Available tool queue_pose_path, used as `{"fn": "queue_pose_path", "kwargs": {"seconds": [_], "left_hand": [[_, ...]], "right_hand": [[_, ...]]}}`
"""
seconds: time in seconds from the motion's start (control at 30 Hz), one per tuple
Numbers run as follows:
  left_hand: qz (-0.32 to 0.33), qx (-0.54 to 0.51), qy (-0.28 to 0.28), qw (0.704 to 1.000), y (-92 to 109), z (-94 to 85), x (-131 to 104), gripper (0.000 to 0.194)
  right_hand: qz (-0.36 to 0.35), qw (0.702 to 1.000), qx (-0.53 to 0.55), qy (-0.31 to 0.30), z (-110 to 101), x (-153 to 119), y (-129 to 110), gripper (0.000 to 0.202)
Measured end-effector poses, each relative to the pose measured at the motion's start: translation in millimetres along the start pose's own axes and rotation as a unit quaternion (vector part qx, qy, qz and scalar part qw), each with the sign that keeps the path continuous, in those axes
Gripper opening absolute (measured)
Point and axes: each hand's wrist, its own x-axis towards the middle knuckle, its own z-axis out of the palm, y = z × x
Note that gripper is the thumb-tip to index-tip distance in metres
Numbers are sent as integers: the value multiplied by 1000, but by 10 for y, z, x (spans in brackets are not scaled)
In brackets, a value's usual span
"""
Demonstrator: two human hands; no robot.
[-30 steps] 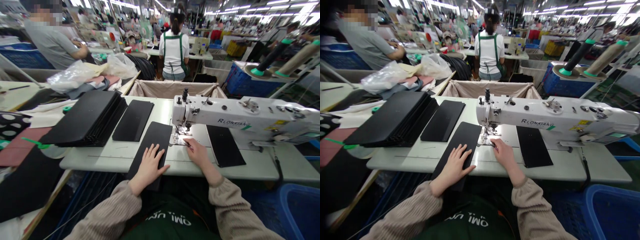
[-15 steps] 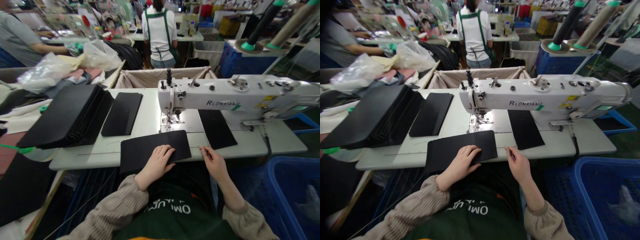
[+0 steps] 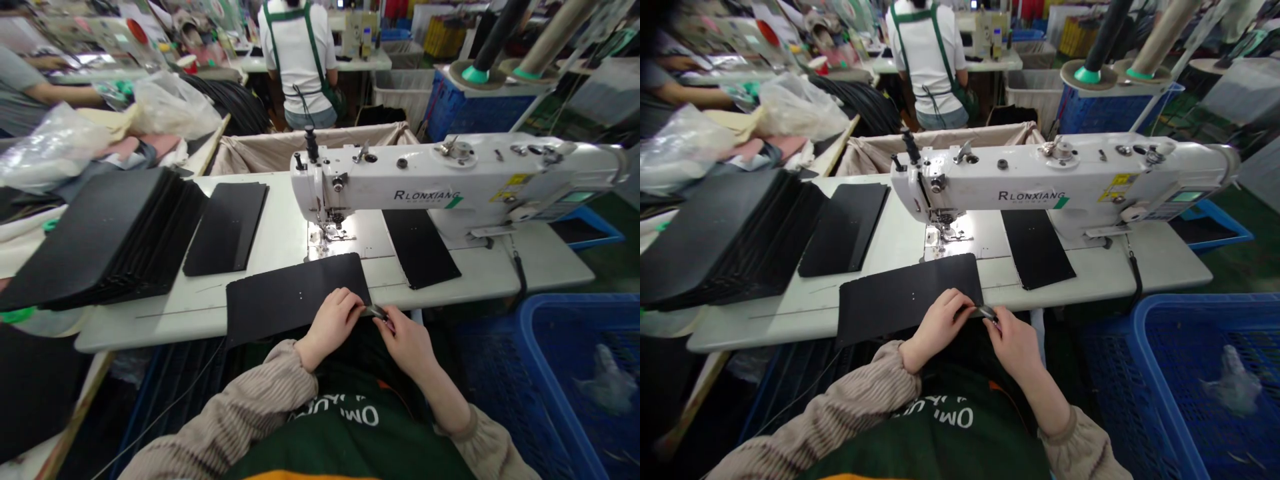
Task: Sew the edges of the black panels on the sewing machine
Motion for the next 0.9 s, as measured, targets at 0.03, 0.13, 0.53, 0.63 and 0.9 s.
{"fn": "queue_pose_path", "kwargs": {"seconds": [0.03,0.13,0.53,0.63,0.9], "left_hand": [[-3,-12,3,1000,1,-7,-4,8],[-3,-27,8,1000,2,2,-14,8],[91,22,-84,992,-273,-556,-500,29],[16,88,-48,995,-610,-858,-878,45],[-220,-91,115,964,-927,-1770,-1520,23]], "right_hand": [[-6,1000,-6,-1,7,22,-17,21],[-18,999,-28,-1,26,90,-62,20],[18,998,-15,64,-21,201,-4,28],[-67,997,-10,47,-13,283,-52,35],[-134,981,142,-7,-259,705,-209,22]]}}
